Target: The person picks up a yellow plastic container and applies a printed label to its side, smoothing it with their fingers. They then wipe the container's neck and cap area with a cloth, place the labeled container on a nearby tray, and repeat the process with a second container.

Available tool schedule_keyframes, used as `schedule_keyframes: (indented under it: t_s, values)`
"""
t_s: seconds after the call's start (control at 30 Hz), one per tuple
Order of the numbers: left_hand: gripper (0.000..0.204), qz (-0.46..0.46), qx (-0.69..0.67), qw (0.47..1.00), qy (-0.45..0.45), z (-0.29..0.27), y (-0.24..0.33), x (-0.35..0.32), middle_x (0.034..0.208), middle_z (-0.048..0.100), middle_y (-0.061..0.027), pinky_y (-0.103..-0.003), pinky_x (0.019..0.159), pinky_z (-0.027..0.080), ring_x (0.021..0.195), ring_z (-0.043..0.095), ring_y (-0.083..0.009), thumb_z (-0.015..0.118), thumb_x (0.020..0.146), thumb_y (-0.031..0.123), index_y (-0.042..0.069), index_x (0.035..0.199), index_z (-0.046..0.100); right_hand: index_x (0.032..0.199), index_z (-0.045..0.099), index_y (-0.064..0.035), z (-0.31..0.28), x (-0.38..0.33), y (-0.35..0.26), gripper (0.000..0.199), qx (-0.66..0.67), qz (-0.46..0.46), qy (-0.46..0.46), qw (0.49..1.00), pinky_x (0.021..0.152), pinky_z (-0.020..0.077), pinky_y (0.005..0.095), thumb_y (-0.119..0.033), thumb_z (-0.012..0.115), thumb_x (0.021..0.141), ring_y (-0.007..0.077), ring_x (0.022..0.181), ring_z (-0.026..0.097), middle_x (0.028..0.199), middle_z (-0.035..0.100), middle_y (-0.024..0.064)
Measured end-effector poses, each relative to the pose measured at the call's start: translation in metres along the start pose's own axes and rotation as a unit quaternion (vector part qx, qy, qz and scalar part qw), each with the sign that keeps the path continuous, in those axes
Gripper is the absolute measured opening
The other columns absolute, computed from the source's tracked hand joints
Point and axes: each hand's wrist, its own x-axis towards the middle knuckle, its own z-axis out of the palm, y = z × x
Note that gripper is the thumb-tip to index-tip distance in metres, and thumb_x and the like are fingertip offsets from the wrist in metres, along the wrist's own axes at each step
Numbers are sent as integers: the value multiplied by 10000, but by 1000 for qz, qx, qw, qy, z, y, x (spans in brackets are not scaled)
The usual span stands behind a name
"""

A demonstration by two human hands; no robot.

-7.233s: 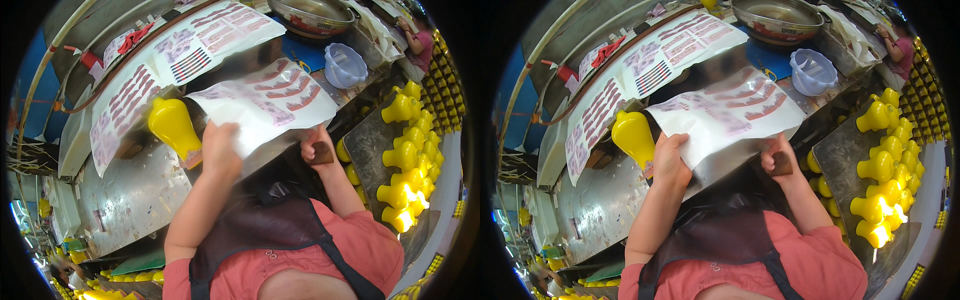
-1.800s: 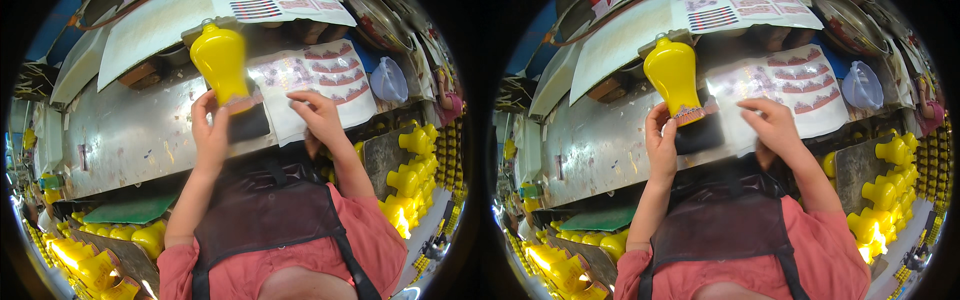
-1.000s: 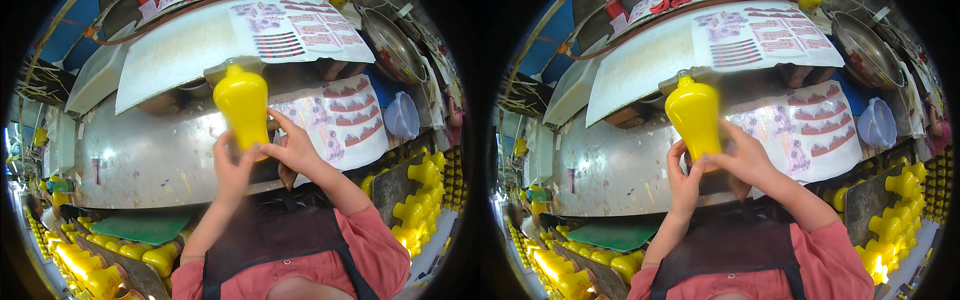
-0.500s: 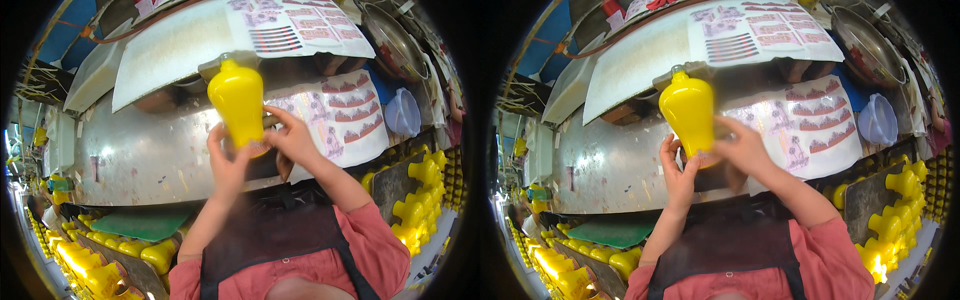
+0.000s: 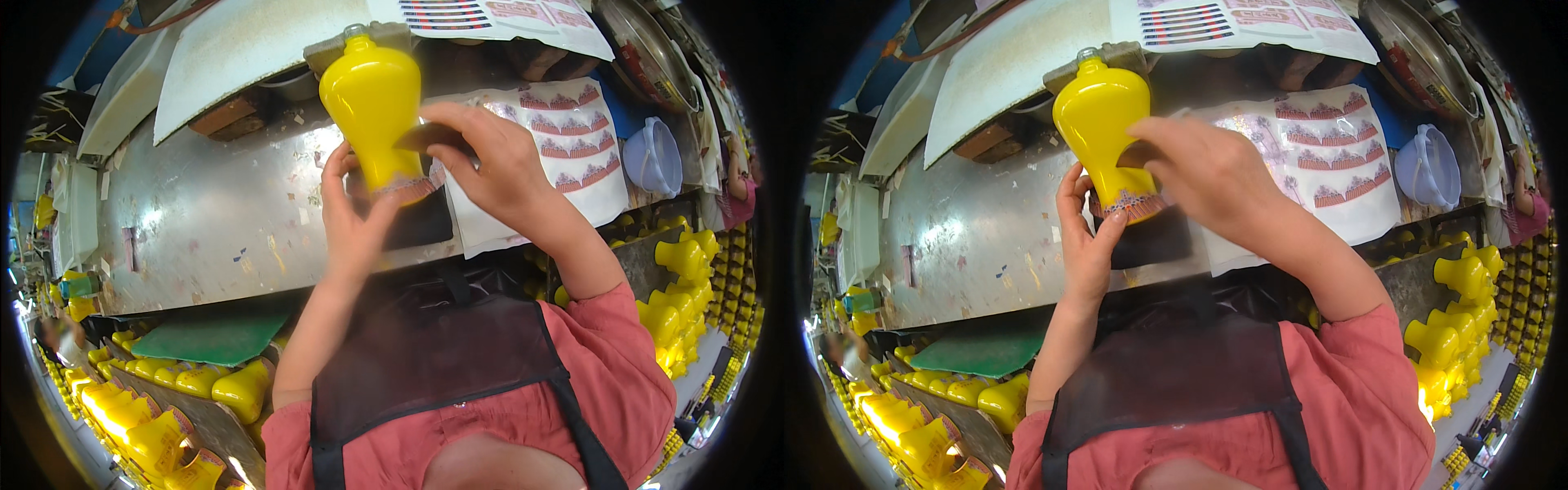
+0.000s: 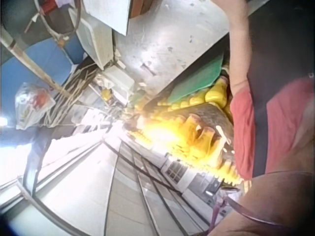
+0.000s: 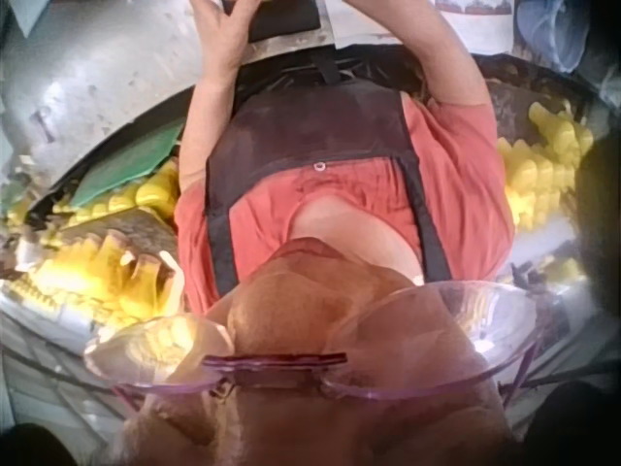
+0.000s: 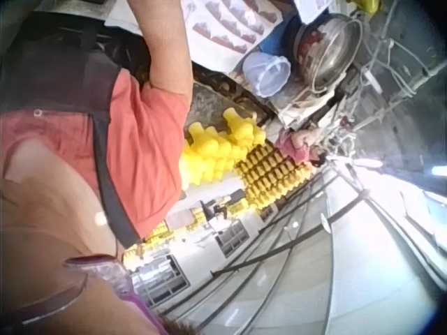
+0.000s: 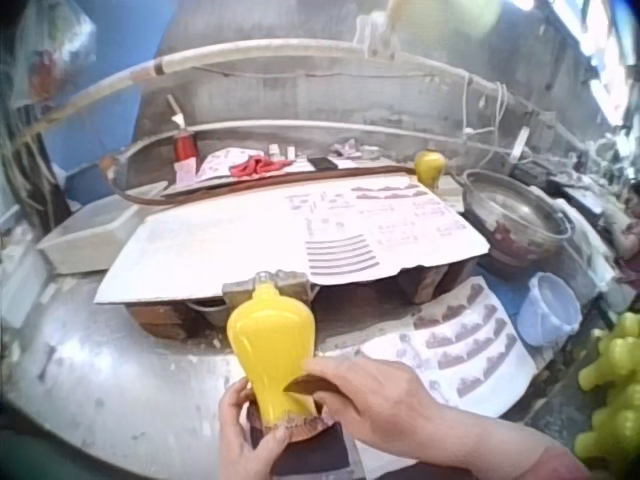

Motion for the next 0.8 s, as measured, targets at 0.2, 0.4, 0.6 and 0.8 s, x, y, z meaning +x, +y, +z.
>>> schedule_keyframes:
  t_s: [0.2, 0.4, 0.6, 0.8]
  values:
    - [766, -26, -45, 998, -22, -6, 3, -3, 1413, 461, -123, -383, 1160, 319, 1348, 425, -231, 667, 871, 147, 109, 1566, 348, 1139, 632, -88, 3, -9, -6, 333, -39, 4, 8, 999, 658, 556, 393, -42, 736, 826, 292, 773, 671, 866, 687, 91]
    - [633, -14, -30, 999, -6, -7, -11, -6, 1445, 476, -153, -385, 1193, 291, 1364, 441, -243, 580, 975, 149, 83, 1566, 365, 1157, 669, -89, 13, -30, -4, 353, -19, 20, 37, 999, 647, 550, 389, -45, 753, 817, 307, 722, 655, 877, 694, 114]
    - [565, 55, 91, 993, 44, -4, -19, -5, 1309, 583, -159, -415, 1094, 368, 1262, 485, -303, 582, 965, 219, 20, 1480, 463, 1095, 698, -19, 2, -34, -6, 152, 193, 293, 42, 935, 660, 502, 262, -67, 609, 981, 118, 778, 673, 873, 712, 37]
    - [547, 200, 364, 908, 60, -3, -5, -31, 1383, 557, -201, -504, 1160, 271, 1311, 492, -387, 585, 915, 186, 3, 1425, 516, 1541, 351, -5, 22, -67, -48, 644, 78, 224, -165, 957, 583, 511, 513, -127, 548, 940, 446, 612, 644, 698, 648, 236]
